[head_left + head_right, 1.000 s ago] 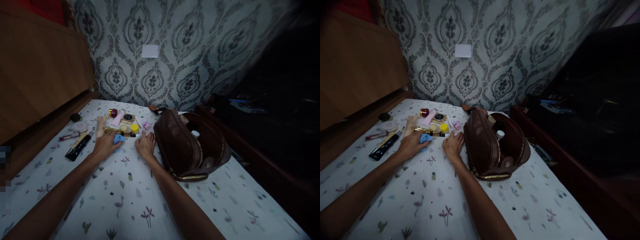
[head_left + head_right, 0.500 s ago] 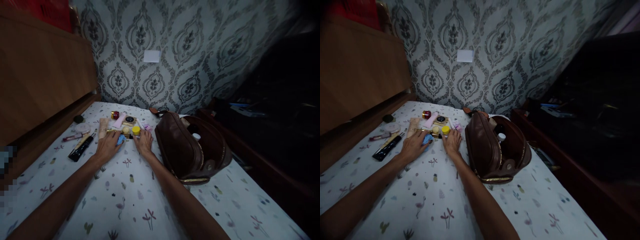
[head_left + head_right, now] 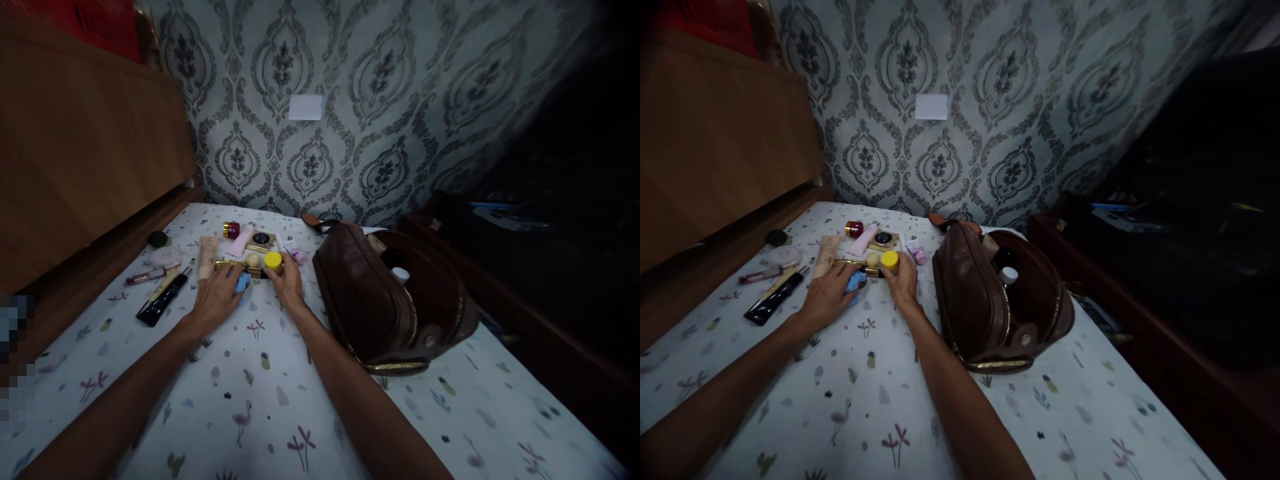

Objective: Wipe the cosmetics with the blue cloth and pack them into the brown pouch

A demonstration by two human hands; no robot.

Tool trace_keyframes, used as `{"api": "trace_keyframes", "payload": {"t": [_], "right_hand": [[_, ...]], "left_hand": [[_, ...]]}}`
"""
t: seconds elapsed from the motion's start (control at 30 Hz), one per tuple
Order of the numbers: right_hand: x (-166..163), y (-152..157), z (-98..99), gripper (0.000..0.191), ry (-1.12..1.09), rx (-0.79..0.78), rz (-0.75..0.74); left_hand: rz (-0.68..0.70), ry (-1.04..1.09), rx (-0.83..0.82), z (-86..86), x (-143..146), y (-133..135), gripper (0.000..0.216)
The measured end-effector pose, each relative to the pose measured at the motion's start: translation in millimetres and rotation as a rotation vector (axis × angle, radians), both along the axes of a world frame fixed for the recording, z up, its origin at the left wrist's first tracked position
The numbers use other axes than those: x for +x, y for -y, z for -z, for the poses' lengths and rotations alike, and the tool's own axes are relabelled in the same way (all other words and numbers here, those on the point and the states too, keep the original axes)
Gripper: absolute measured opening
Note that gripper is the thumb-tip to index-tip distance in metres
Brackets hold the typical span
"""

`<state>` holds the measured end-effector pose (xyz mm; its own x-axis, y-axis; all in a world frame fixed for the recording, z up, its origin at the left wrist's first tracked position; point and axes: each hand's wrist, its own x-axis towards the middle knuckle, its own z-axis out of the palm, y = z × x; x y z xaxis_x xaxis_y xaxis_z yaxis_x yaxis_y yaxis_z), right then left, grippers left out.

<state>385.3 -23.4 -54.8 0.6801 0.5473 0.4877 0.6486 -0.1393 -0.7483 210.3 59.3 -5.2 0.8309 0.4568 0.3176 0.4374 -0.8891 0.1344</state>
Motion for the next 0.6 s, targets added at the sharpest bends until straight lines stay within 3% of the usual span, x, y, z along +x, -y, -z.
{"api": "trace_keyframes", "payload": {"t": [0.1, 0.2, 0.33, 0.6], "right_hand": [[-11.4, 7.0, -2.1, 0.034, 0.067, 0.047, -0.043], [-27.7, 17.2, -5.2, 0.034, 0.147, -0.035, -0.082], [-46.8, 32.4, -4.6, 0.032, 0.192, -0.097, -0.209], [-59.8, 63.4, -15.4, 0.004, -0.027, -0.042, -0.314]], "left_hand": [[0.016, 0.132, -0.035, -0.2, -0.4, -0.9, 0.038], [0.087, 0.226, -0.055, -0.6, 1.6, 5.5, 0.038], [0.200, 0.157, -0.101, 2.4, 6.1, 21.1, 0.037], [0.277, 0.354, -0.580, 2.5, 9.6, 32.4, 0.032]]}}
